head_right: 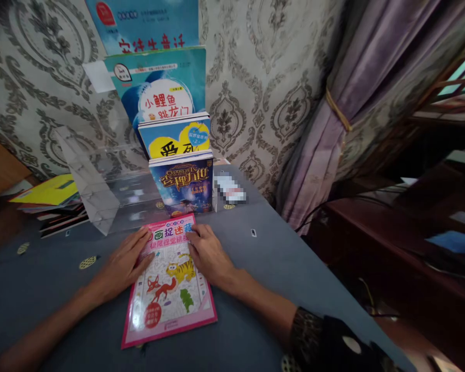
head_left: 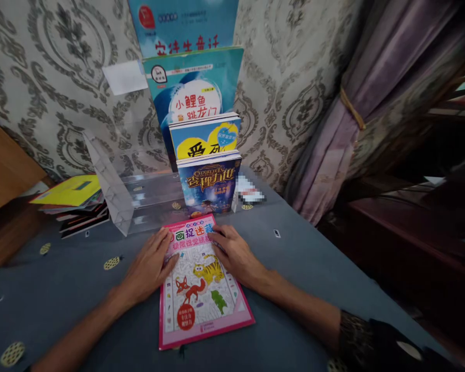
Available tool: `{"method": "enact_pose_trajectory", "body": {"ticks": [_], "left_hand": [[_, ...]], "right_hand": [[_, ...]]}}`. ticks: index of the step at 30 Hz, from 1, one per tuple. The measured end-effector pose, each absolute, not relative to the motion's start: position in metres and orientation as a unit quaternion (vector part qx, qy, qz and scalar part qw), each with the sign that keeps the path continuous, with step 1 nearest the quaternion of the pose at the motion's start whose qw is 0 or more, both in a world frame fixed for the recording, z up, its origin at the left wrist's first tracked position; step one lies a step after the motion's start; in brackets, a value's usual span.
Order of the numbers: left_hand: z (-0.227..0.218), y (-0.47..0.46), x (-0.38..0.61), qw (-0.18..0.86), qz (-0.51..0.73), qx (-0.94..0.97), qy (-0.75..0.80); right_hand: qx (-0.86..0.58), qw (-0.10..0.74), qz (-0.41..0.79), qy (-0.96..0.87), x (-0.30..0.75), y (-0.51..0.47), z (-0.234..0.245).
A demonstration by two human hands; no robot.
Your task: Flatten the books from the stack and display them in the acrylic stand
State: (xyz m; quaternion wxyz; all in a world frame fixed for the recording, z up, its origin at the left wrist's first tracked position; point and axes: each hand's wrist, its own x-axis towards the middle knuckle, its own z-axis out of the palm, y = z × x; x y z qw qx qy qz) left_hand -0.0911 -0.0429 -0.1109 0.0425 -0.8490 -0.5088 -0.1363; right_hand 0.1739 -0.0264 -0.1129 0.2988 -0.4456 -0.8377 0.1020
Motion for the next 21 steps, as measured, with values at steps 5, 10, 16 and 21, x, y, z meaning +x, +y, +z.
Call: {"method": "enact_pose_trajectory", "body": {"ticks": [5,10,16,21], "left_hand": [[-0.111,-0.038,-0.088,0.029,-0.14,-0.85,-0.507],[-0.109,-0.033,-0.083,0.033,-0.131,-0.856,-0.499],[-0.107,-0.03,-0.08,0.034,-0.13,-0.862,-0.49],[-0.107,-0.027,-0.07,0.022,-0.132,-0.873,-0.47]], "right_hand": [[-0.445,0.303,0.097,-0.837,0.174,-0.027,-0.113],[-0.45,0.295,0.092,-0.838,0.174,-0.028,-0.11],[-0.445,0.299,0.085,-0.84,0.174,-0.028,-0.111],[-0.454,0.287,0.084,-0.84,0.173,-0.03,-0.107]]}}
